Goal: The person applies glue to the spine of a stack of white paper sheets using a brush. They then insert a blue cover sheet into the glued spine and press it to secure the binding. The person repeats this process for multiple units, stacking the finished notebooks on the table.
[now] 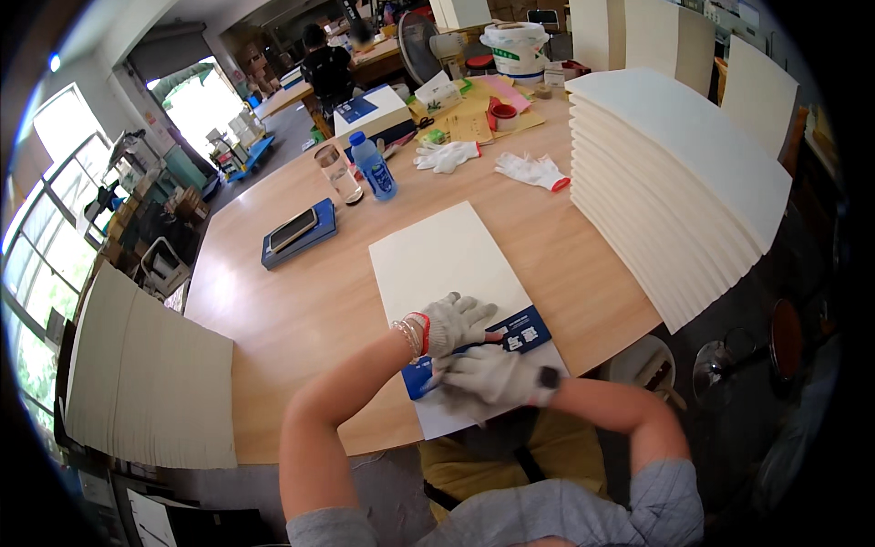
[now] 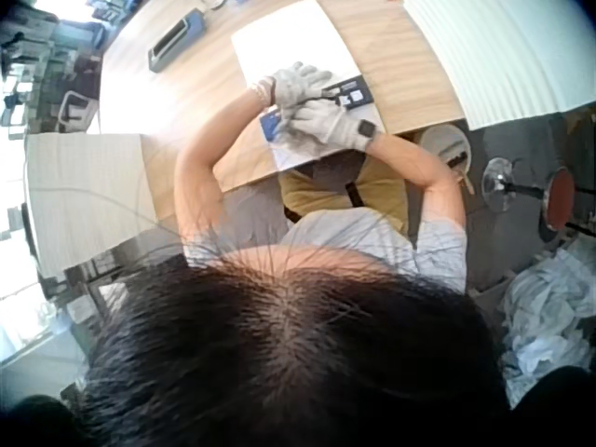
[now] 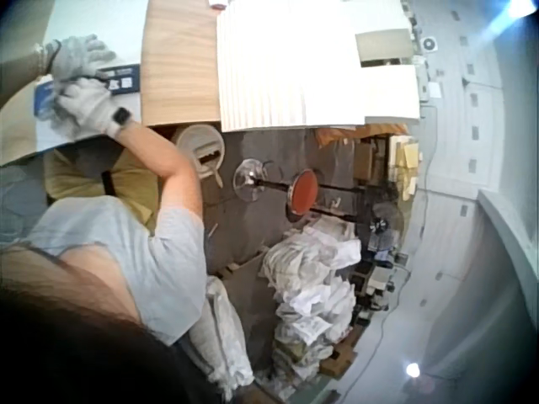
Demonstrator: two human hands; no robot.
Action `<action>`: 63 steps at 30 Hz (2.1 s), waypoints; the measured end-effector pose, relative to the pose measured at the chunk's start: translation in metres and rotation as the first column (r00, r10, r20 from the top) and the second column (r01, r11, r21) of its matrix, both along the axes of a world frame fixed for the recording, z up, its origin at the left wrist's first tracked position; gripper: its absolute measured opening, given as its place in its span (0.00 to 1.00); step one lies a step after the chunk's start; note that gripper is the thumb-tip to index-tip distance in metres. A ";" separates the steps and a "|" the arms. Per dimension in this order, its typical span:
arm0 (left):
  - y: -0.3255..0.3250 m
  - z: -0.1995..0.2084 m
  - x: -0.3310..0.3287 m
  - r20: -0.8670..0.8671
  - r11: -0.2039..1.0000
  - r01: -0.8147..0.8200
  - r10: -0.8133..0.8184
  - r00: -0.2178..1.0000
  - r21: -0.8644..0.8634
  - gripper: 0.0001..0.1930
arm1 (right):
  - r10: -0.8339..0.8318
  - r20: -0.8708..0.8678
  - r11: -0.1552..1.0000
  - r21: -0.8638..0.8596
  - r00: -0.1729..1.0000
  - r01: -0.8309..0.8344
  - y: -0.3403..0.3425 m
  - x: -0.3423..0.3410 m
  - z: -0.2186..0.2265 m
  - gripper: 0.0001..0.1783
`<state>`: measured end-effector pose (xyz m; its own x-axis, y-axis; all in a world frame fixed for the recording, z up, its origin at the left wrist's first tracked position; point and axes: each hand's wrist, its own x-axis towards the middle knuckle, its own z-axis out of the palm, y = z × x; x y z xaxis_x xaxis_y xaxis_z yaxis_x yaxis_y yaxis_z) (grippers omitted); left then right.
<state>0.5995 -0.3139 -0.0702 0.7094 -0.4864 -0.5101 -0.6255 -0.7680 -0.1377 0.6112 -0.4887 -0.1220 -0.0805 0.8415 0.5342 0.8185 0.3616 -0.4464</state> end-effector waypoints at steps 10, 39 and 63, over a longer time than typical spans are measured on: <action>-0.008 0.009 0.005 -0.096 0.998 -0.066 0.064 0.993 -0.020 0.52 | -0.070 0.265 0.994 -0.061 0.962 0.089 0.095 -0.074 -0.065 0.26; -0.046 -0.098 -0.123 -0.679 -0.788 -0.176 -0.601 0.421 0.590 0.16 | -0.570 -0.789 0.778 -0.607 0.229 -0.158 0.007 0.158 -0.024 0.19; 0.105 -0.186 -0.388 -0.705 -0.318 0.654 0.509 -0.494 -0.687 0.39 | -0.226 -0.047 0.782 -0.604 0.973 0.152 0.245 -0.129 -0.009 0.32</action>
<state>0.2111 -0.2092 -0.2561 -0.3755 0.9236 -0.0769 -0.1141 0.0363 0.9928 0.4824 -0.2441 -0.1306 0.1426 0.9866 -0.0792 0.7741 -0.1610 -0.6123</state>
